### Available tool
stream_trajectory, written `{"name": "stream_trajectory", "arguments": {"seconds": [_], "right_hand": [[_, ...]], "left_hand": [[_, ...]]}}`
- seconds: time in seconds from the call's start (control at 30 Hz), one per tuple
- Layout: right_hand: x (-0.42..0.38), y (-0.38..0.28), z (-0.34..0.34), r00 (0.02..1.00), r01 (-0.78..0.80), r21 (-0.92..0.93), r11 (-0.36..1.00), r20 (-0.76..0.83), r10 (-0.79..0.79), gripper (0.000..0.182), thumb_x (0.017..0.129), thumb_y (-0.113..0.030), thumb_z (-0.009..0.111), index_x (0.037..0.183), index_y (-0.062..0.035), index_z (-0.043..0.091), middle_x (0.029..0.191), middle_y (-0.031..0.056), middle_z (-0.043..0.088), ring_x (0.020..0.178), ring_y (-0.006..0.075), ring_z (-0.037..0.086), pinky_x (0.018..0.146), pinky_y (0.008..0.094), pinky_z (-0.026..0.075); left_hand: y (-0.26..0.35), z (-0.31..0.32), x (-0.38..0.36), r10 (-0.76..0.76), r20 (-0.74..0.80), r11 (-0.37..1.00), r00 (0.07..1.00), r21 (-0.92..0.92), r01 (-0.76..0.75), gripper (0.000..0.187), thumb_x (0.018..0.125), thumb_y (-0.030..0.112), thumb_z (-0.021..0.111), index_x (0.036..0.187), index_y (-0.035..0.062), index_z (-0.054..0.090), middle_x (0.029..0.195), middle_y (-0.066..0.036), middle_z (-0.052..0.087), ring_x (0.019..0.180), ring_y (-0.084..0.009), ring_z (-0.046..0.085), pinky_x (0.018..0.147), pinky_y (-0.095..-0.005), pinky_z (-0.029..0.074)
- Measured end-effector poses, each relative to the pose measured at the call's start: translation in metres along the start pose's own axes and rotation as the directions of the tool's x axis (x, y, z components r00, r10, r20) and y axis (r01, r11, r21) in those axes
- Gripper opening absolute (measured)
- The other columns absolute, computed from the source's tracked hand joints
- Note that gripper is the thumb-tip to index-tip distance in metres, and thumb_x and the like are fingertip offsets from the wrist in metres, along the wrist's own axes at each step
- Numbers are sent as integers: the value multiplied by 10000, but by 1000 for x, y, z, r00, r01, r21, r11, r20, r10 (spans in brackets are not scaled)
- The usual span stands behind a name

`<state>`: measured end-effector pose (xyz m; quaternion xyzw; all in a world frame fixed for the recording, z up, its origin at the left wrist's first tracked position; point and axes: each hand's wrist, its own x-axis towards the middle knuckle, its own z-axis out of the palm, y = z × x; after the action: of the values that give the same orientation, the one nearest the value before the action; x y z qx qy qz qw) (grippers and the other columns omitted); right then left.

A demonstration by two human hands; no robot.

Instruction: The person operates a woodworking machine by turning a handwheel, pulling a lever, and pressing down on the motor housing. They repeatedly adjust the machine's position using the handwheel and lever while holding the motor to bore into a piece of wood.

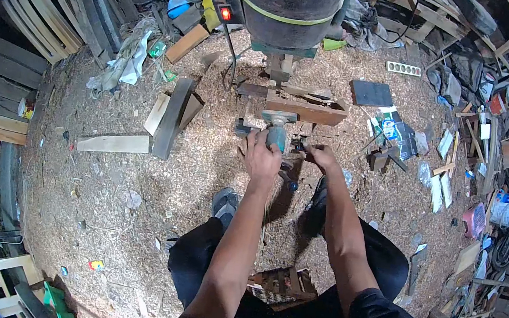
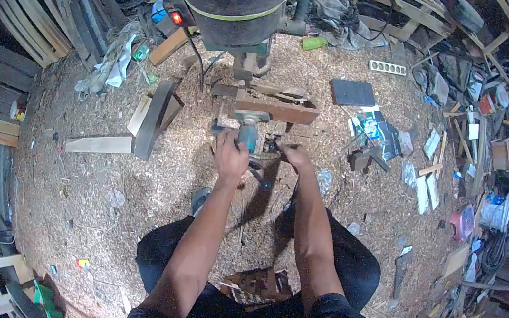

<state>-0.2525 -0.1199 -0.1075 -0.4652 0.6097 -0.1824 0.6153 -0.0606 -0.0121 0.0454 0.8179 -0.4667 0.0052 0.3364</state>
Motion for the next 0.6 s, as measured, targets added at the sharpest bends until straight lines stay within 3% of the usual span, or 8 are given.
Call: {"name": "stream_trajectory", "arguments": {"seconds": [0.1,0.2,0.23,0.33,0.37,0.47,0.5,0.6], "right_hand": [[-21,-21,-1,999,-4,-35,999,-34,3,568,761,-465,855,939,52,703,876,142,713,739,228,666,711,363,558],[-42,-67,26,976,-67,-649,758,-201,-86,715,671,-544,869,921,101,691,946,296,705,903,382,704,814,435,540],[-48,-62,34,935,20,-608,794,-271,-231,671,655,-525,879,813,88,657,833,305,679,781,422,690,721,446,543],[-39,-44,24,908,148,-588,795,-239,-345,643,668,-521,884,797,67,658,801,242,700,748,354,698,699,423,542],[-33,-34,17,952,168,-218,961,-216,-216,571,757,-482,846,849,58,684,781,149,702,729,256,676,670,396,535],[-18,-7,-2,988,150,-20,988,-35,-151,413,895,-390,757,934,19,706,892,86,713,799,191,681,689,340,540],[-19,-4,-4,995,-27,214,977,95,7,398,934,-328,721,1080,41,687,948,105,711,803,196,677,734,334,555],[-26,-9,-3,986,-128,381,916,152,75,442,869,-338,787,1001,72,689,878,107,703,764,178,656,681,335,545]], "left_hand": [[-8,6,2,-47,65,983,997,-175,57,345,778,93,596,1110,61,681,1154,-155,642,1092,-368,601,964,-473,479],[-7,7,1,-38,14,980,999,-193,40,328,773,83,587,1082,47,690,1149,-161,648,1093,-366,605,958,-457,484],[-7,6,-1,-59,36,976,998,-207,65,329,773,85,586,1083,46,689,1152,-162,648,1090,-368,607,957,-460,484],[-6,4,5,-93,94,965,991,-238,113,346,773,102,597,1105,53,684,1181,-161,639,1097,-374,600,972,-475,468],[-7,5,5,-101,119,964,988,-236,126,363,773,118,609,1125,62,679,1204,-159,631,1109,-377,590,990,-484,453],[-7,5,3,-126,143,958,982,-239,157,373,774,139,618,1135,71,680,1210,-147,634,1120,-379,580,1009,-491,437],[-7,4,3,-118,132,959,984,-243,148,372,773,141,618,1133,70,681,1207,-145,635,1117,-380,581,1007,-490,439],[-7,5,4,-115,133,958,984,-246,145,374,772,147,623,1134,69,680,1199,-141,640,1119,-380,582,995,-490,450]]}}
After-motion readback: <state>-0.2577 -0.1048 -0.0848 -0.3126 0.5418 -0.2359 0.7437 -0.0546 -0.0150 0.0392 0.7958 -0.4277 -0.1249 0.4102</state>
